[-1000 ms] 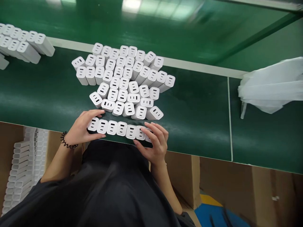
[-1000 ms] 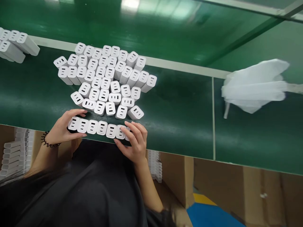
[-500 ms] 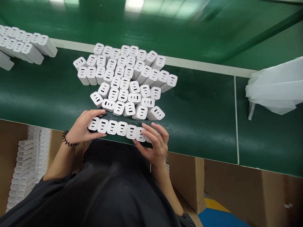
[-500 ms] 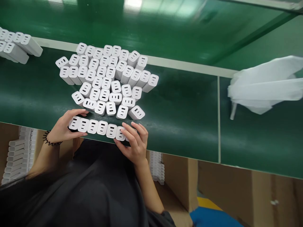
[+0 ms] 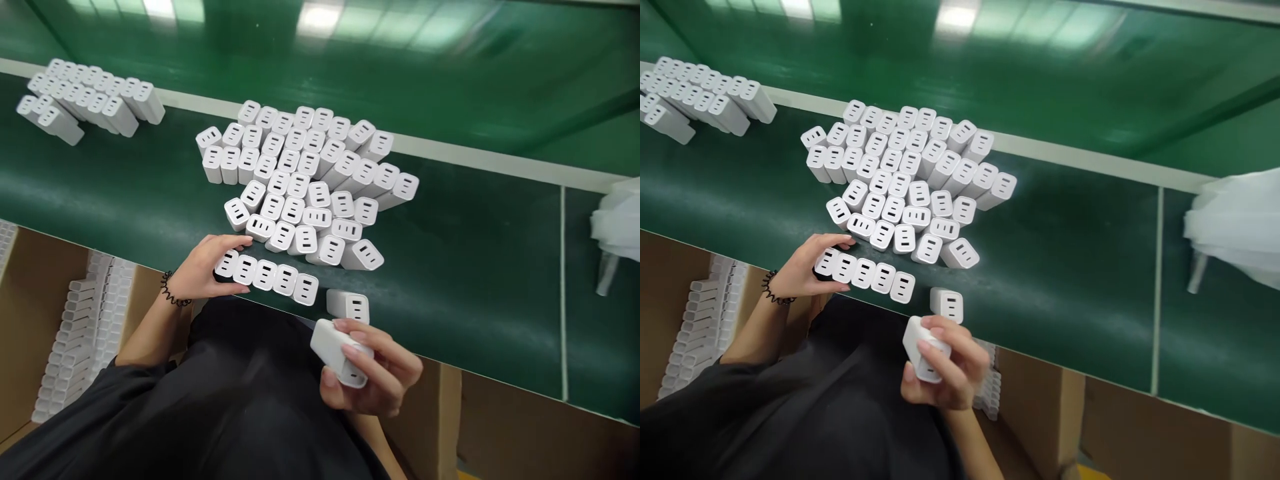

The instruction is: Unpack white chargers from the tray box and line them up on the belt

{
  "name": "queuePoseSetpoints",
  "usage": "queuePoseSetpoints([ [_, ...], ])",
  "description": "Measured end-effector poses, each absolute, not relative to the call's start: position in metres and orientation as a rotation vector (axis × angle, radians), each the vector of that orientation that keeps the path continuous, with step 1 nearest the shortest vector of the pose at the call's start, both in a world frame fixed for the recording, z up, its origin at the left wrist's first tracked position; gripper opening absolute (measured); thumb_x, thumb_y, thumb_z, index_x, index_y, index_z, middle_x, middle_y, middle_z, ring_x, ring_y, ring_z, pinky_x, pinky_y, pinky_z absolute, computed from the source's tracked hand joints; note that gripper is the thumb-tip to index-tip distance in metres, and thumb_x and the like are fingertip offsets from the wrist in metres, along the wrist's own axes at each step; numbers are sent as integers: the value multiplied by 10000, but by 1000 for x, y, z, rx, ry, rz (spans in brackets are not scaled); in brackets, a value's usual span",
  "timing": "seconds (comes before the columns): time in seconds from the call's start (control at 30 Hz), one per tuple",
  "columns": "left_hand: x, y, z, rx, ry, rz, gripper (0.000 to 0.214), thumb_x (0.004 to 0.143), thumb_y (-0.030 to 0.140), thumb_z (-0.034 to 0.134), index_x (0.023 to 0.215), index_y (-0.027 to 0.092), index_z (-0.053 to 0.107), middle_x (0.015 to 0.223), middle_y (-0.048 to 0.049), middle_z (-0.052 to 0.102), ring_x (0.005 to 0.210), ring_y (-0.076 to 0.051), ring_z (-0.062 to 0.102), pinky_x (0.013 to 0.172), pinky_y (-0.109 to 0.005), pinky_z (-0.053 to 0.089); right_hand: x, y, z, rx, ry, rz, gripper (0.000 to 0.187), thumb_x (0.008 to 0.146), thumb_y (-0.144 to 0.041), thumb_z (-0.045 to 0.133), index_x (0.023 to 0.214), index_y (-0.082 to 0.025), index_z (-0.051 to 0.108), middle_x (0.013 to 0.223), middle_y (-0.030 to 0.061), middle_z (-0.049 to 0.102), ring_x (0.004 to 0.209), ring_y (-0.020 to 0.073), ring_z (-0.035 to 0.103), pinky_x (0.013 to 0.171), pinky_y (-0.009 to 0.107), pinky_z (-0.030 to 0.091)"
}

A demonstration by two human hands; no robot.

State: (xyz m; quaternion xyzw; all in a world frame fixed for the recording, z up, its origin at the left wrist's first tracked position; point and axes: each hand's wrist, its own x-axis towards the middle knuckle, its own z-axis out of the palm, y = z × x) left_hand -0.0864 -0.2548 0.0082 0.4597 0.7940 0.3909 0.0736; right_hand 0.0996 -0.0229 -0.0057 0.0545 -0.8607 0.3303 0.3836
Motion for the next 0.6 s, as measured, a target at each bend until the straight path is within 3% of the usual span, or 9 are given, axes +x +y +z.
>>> queuePoseSetpoints([
  [0.07, -86, -255, 9, 1375, 2385, 1178, 765, 755, 459, 784, 1379, 223, 409, 1262, -115, 625, 1090, -248, 626, 938, -383, 449, 96, -34, -2, 254, -2101, 942, 350, 845, -239, 540, 1188, -216, 609, 1006, 84, 516, 749, 217, 631, 550, 368, 573],
  [0.13, -85, -255, 10, 1369, 2389, 1178, 760, 758, 449, 783, 1379, 220, 410, 1260, -115, 628, 1090, -249, 626, 937, -382, 451, 92, -45, 1, 265, -2197, 1040, 396, 831, -173, 544, 1223, -190, 603, 1009, 98, 587, 789, 224, 651, 607, 360, 587],
  [0.27, -85, -256, 11, 1353, 2377, 1183, 766, 760, 455, 777, 1387, 223, 404, 1259, -114, 631, 1079, -255, 631, 935, -393, 458, 89, -59, 4, 147, -2625, 1138, 701, 868, -181, 575, 1511, -179, 295, 921, 47, 701, 741, 195, 689, 663, 309, 598],
  [0.4, -85, -256, 10, 1350, 2369, 1201, 789, 746, 460, 788, 1393, 226, 402, 1263, -114, 629, 1075, -258, 632, 929, -394, 459, 90, -64, 5, 74, -2800, 1127, 782, 906, -243, 544, 1564, -154, 130, 874, 11, 722, 629, 173, 680, 588, 281, 582],
  [0.6, -85, -256, 9, 1363, 2352, 1227, 793, 744, 456, 790, 1394, 226, 397, 1250, -112, 633, 1090, -263, 628, 928, -396, 460, 89, -64, 7, 49, -2693, 1016, 600, 921, -274, 631, 1466, -189, 395, 899, 30, 728, 699, 170, 699, 676, 266, 574],
])
